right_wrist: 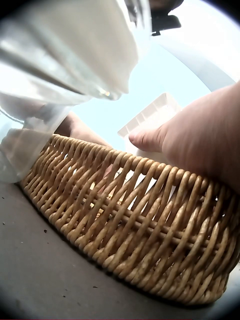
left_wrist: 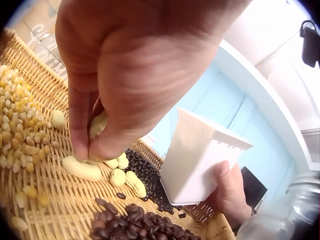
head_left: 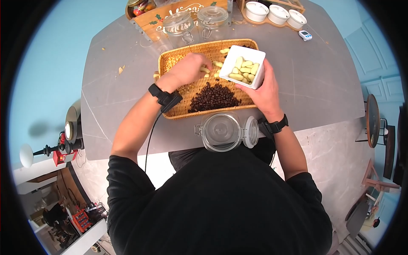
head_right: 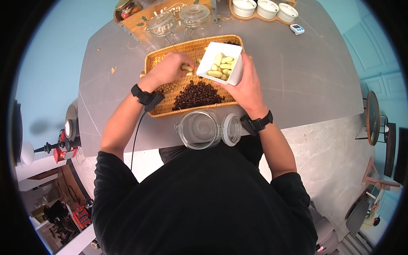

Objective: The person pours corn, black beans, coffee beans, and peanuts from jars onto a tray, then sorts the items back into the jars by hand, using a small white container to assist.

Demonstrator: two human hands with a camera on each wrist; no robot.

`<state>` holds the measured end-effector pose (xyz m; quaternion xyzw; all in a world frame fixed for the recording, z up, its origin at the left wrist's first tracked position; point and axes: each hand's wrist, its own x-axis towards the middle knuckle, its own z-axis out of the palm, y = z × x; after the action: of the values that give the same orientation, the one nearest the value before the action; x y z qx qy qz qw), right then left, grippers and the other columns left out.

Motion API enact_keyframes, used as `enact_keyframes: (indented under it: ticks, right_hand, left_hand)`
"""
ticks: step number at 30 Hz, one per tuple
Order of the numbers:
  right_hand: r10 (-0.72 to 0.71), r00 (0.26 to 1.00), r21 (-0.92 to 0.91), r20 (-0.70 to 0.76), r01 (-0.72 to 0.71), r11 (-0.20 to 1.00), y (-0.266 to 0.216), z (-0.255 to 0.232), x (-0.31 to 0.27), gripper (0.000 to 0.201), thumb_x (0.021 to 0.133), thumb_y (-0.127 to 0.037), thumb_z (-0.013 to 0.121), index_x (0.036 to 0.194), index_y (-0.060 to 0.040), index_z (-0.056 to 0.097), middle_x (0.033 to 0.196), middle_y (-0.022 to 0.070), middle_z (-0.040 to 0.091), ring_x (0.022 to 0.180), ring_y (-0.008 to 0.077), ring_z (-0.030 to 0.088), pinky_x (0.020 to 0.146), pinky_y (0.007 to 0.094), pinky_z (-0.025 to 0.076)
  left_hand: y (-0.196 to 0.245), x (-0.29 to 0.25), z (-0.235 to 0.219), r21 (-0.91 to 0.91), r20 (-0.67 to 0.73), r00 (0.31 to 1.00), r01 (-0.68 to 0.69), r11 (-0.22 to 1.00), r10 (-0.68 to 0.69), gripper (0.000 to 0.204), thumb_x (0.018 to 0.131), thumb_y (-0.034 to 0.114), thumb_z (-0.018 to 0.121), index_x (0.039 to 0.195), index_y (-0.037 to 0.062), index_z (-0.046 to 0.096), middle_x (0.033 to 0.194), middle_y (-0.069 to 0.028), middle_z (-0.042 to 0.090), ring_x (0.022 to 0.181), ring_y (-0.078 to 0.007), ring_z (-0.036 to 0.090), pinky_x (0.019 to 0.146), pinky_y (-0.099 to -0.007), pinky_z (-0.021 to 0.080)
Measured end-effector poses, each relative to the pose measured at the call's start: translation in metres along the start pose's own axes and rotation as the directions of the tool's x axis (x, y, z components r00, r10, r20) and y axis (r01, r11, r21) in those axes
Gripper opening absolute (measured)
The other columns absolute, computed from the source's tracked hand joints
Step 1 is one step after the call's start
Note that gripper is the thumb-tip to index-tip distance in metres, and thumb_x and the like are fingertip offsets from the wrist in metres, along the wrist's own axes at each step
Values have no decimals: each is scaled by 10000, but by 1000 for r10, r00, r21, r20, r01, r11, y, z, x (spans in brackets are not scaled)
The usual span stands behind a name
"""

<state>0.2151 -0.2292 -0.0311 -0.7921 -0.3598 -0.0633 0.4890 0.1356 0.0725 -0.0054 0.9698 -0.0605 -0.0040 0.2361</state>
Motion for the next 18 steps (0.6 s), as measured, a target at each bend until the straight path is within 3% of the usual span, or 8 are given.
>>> enact_keyframes:
  ticks: [5,8,11,12,15,18]
  right_hand:
    - [-4,1000,-4,3,4,1000,2,1,1,1153,776,-345,1080,1657,8,425,1541,248,649,1423,407,659,1168,497,545]
    - [1,1000,-17,5,-1,1000,0,1,-1,1148,773,-339,1082,1651,11,432,1540,245,651,1419,402,661,1169,489,545]
    - [-9,1000,12,15,9,1000,2,3,1,1140,780,-347,1075,1649,10,429,1533,243,642,1407,413,660,1161,497,546]
    - [-9,1000,21,14,8,1000,5,4,0,1140,785,-357,1067,1650,8,420,1526,244,633,1399,426,656,1153,509,548]
    - [7,1000,17,15,-8,1000,1,2,0,1148,780,-331,1076,1657,17,421,1539,237,642,1408,394,662,1168,488,545]
    - [26,1000,8,14,-26,1000,-3,-1,0,1154,774,-302,1084,1663,22,424,1554,232,648,1421,365,665,1184,471,539]
  left_hand:
    - [26,-4,-33,-32,-167,982,78,996,-82,310,894,-2,890,1195,66,866,1165,-138,837,1024,-334,807,920,-414,656]
    - [56,3,-56,-174,-302,952,-1,985,-53,302,918,47,901,1216,79,862,1198,-135,838,995,-323,809,895,-403,662]
    - [81,10,-62,-179,-294,942,-219,959,160,313,937,76,894,1247,82,849,1216,-119,839,980,-298,804,892,-392,664]
    - [86,12,-59,-81,-296,916,-308,948,272,301,963,83,877,1260,69,831,1196,-107,837,968,-269,800,894,-388,662]
    - [85,20,-58,-61,-353,890,-330,942,289,309,964,89,876,1268,66,823,1196,-108,839,972,-266,800,887,-380,659]
    - [49,21,-57,-105,-303,952,2,994,-34,462,909,152,927,1345,72,797,1266,-139,825,1066,-329,794,931,-403,649]
